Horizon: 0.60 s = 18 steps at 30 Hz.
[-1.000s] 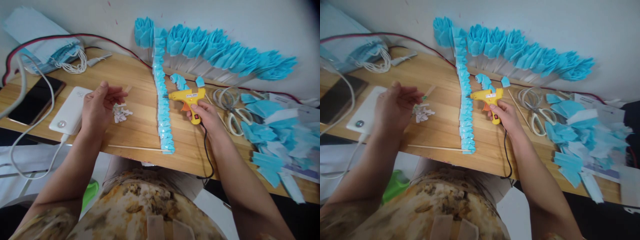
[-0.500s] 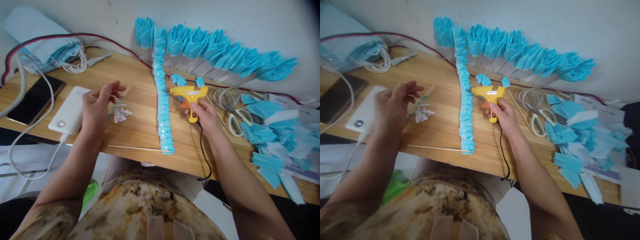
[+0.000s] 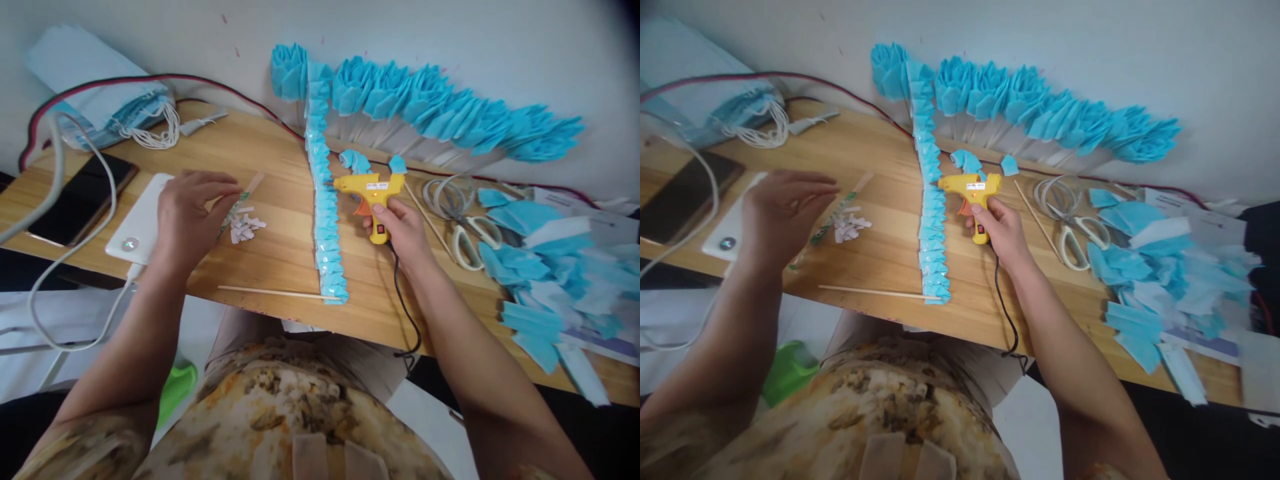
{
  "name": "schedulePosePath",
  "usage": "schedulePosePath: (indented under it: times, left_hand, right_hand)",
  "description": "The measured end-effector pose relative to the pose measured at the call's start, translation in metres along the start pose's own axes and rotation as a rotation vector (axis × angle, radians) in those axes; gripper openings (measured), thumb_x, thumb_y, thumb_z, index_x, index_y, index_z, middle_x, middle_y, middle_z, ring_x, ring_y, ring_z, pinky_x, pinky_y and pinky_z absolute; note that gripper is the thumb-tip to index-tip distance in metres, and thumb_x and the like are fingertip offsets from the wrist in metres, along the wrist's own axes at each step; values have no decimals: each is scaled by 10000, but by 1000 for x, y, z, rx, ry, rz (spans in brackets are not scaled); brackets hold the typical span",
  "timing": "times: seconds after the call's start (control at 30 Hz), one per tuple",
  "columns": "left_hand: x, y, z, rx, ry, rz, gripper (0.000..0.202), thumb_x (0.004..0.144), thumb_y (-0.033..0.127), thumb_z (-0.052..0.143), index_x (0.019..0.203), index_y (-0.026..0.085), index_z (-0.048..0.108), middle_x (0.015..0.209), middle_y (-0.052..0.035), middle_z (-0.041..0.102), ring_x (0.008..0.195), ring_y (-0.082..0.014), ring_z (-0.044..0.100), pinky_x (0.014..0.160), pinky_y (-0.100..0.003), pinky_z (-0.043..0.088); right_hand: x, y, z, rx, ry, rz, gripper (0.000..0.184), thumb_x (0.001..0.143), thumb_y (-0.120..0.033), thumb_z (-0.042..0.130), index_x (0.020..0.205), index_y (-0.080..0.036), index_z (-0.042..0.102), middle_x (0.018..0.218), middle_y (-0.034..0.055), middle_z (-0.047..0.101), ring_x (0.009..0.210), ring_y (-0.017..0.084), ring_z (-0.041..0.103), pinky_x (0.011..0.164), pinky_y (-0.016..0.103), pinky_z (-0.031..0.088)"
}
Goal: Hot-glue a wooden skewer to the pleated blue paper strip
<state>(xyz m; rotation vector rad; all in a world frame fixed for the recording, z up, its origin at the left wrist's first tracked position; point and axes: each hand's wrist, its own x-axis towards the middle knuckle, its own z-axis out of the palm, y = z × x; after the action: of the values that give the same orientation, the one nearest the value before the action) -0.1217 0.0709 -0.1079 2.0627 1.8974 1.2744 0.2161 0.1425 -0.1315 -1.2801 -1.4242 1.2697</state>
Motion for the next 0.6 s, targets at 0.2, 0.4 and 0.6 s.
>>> schedulePosePath:
  times: [0.2, 0.4, 0.6]
  left_hand:
    - [-6, -1, -1, 108, -75, -26, 386, 968, 525, 613, 674, 291, 705, 980, 8, 802, 886, -243, 682, 953, -477, 511]
    - [7, 25, 9, 165, -262, 157, 443, 974, 364, 571, 1410, 327, 646, 1535, -58, 596, 1378, -317, 566, 1160, -506, 433]
    - [58, 79, 57, 253, -625, 351, 375, 983, 339, 589, 1328, 236, 692, 1410, -91, 673, 1330, -307, 600, 1128, -431, 437]
  right_hand:
    - [0, 3, -1, 32, -23, 15, 453, 753, -661, 810, 754, -241, 641, 700, 9, 686, 570, 130, 559, 510, 275, 446]
    - [2, -4, -7, 200, 34, 15, 489, 691, -673, 833, 834, -254, 627, 661, -15, 645, 565, 142, 568, 526, 286, 456]
    - [2, -19, -27, 245, 132, -60, 454, 756, -689, 701, 910, -279, 582, 681, -29, 577, 575, 146, 521, 590, 326, 430]
